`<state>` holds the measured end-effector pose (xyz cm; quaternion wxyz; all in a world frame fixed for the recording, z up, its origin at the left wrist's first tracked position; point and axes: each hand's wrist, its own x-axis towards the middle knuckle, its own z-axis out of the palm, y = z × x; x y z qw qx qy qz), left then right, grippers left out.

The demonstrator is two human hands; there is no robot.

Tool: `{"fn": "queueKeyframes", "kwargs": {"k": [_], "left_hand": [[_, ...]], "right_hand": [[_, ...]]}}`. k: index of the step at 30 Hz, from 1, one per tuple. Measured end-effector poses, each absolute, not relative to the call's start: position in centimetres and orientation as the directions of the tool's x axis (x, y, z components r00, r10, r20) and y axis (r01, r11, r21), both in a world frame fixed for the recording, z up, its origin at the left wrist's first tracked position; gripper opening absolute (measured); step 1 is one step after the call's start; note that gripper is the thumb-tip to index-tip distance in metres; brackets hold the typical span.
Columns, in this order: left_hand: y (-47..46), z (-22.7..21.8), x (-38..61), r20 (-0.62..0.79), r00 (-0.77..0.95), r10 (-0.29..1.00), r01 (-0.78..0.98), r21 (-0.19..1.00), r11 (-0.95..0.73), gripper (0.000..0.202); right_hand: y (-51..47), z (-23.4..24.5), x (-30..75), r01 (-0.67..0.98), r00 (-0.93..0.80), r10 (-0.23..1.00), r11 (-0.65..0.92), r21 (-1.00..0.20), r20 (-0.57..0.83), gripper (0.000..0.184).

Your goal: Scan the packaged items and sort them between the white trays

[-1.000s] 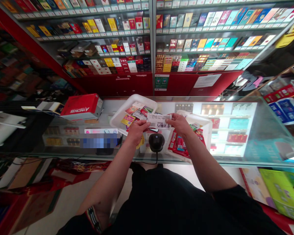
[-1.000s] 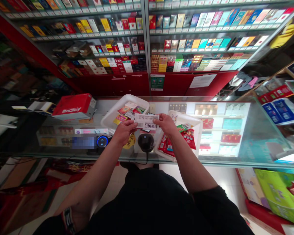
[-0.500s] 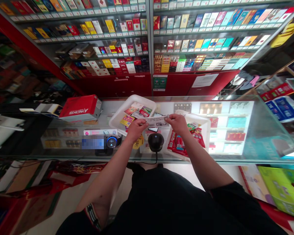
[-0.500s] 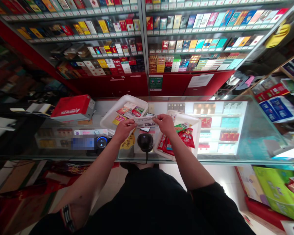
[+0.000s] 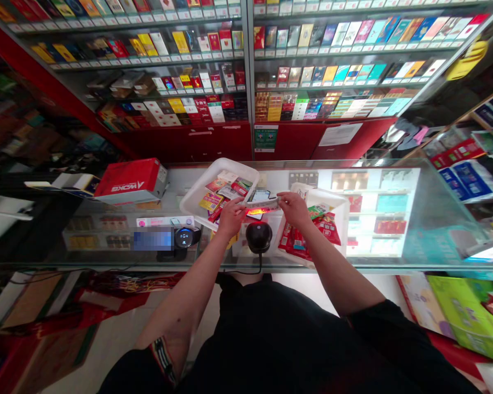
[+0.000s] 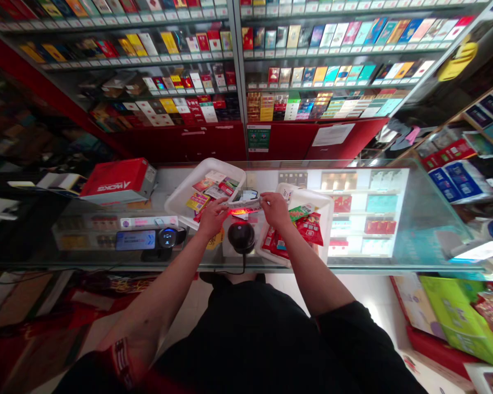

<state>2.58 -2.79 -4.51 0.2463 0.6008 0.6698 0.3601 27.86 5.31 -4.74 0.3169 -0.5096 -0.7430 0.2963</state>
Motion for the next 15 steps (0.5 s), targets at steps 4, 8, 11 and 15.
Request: {"fn": "queueKeyframes", "kwargs": {"k": [4,8,11,15], "left_hand": [[-2.8,-4.6,2.9,0.123,-0.165,0.979,0.729,0.683,0.037,0.010],[-2.9,-4.5,3.0,0.155,-0.154,0.976,0.760,0.650,0.016,0.011],[-2.8,-4.1,3.1,0.173,-0.146,0.974,0.766,0.643,0.001,0.013],[-2.8,-3.3,3.5,0.209,-0.143,0.967,0.776,0.631,-0.022,0.012]], "right_hand": [[5.0,-5.0,28.0,0.597,-0.292,0.940,0.325,-0.734,0.179,0.018],[4.8,-4.8,28.1,0.600,-0.292,0.938,0.333,-0.727,0.188,0.018],[4.7,-4.4,28.2,0.577,-0.278,0.937,0.337,-0.744,0.209,0.018],[4.6,-3.5,28.6,0.556,-0.243,0.942,0.332,-0.762,0.233,0.017]]}}
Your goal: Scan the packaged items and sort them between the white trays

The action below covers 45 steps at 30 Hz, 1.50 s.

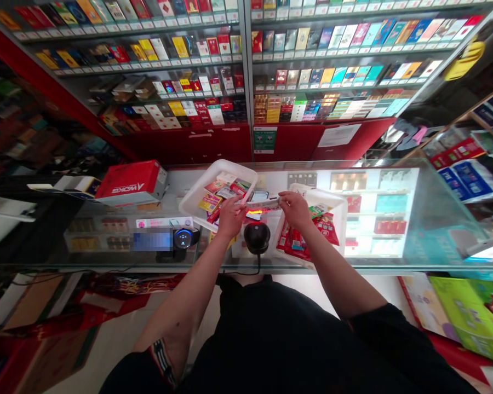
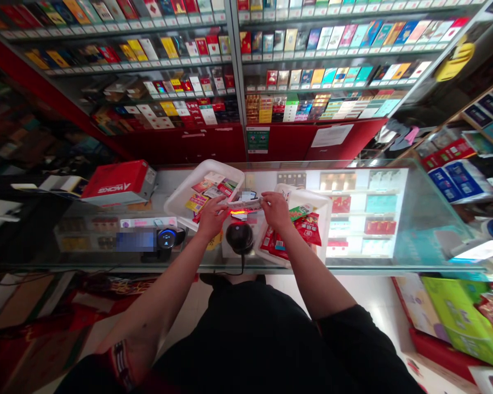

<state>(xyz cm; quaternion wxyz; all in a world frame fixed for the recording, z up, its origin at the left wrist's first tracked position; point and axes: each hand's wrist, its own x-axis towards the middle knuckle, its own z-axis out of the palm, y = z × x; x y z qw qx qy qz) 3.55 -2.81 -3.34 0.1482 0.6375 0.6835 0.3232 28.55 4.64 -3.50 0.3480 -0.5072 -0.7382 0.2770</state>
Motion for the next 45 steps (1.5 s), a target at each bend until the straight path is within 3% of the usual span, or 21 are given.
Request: {"fn": "queueKeyframes", "kwargs": {"k": [7,13,20,28,32,37,45], "left_hand": [[-2.9,-1.8,5.4,0.317,-0.099,0.943,0.778,0.616,-0.125,0.009],[-3.3,-0.3,8.3,0.386,0.010,0.922,0.768,0.587,-0.255,0.008],[-4.4,-0.3,12.7,0.346,0.132,0.929,0.768,0.557,-0.317,0.011],[-5.5,-1.9,17.0,0.270,0.314,0.910,0.805,0.433,-0.406,0.014],[-5.6,-1.8,18.7,0.245,0.365,0.898,0.804,0.404,-0.437,0.016],[-5.9,-1.4,19.6,0.255,0.429,0.866,0.741,0.449,-0.499,0.016],[-6.2,0.5,16.4,0.324,0.374,0.869,0.744,0.454,-0.490,0.013]], "right_hand": [[4.4,-1.6,30.5,0.557,-0.189,0.952,0.307,-0.772,0.242,0.019],[4.1,-1.9,33.5,0.537,-0.098,0.988,0.151,-0.830,0.117,0.028],[3.6,-3.0,37.1,0.518,-0.007,1.000,0.013,-0.855,0.011,0.024],[3.1,-4.6,40.4,0.506,0.067,0.993,-0.114,-0.855,-0.093,0.030],[2.7,-4.4,41.6,0.541,0.095,0.994,-0.102,-0.835,-0.060,0.030],[2.3,-3.4,42.4,0.627,0.168,0.986,-0.119,-0.769,-0.016,0.035],[2.3,-1.5,39.1,0.611,0.135,0.990,-0.053,-0.790,0.039,0.031]]}}
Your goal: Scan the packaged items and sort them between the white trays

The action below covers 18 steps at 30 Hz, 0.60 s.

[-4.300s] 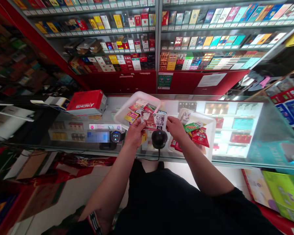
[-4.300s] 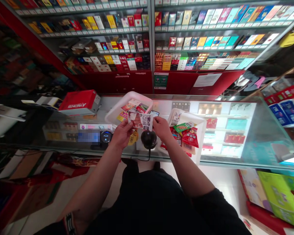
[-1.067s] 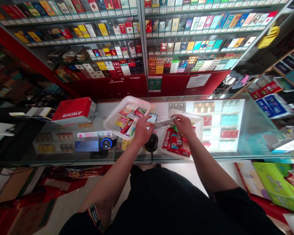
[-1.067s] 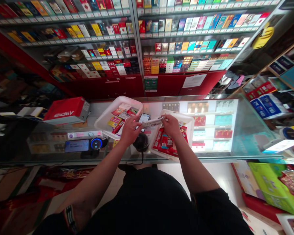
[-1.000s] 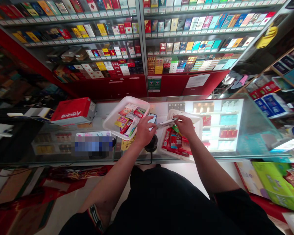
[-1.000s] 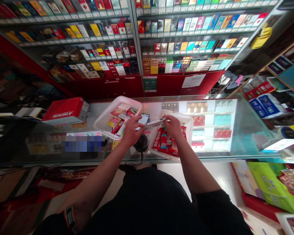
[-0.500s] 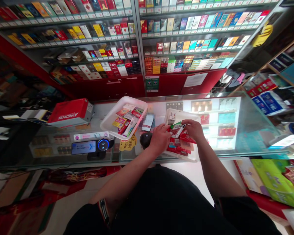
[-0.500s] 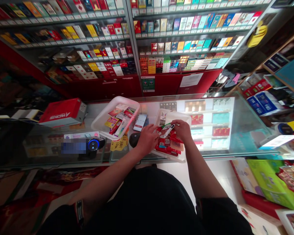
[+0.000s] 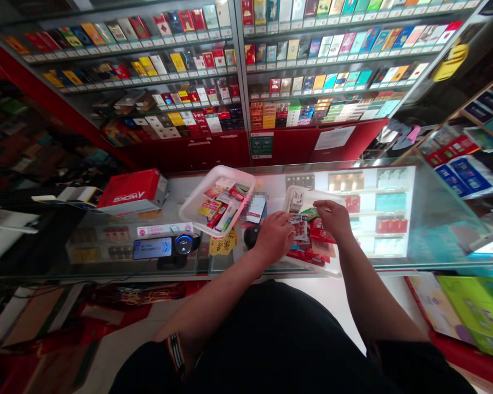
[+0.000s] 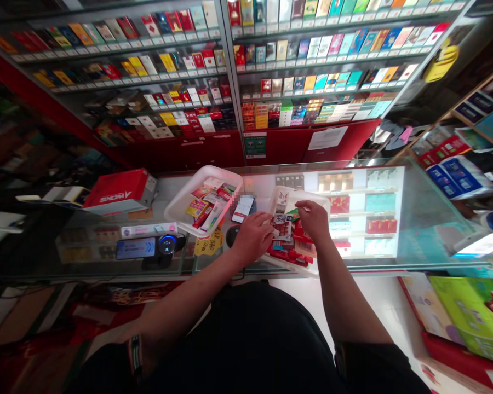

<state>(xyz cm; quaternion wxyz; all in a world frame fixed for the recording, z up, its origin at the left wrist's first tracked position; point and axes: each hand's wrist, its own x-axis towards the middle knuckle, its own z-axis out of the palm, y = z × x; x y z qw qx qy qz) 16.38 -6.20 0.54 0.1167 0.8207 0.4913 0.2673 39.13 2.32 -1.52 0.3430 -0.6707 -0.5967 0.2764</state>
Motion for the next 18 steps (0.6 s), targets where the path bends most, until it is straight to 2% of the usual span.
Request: {"fn": "queueKeyframes", "kwargs": {"k": [9,18], "left_hand": [[-5.6,0.7,8.8,0.344,0.169,0.924,0.823,0.467,-0.324,0.010],[-3.1,-0.7,-1.8,0.204,-0.016,0.979,0.897,0.436,-0.076,0.023]], "right_hand": [[3.7,-0.4,31.2,0.607,-0.051,0.994,0.109,-0.787,0.098,0.028],[5.0,0.6,20.4,0.644,-0.251,0.965,0.224,-0.731,0.074,0.022]]}}
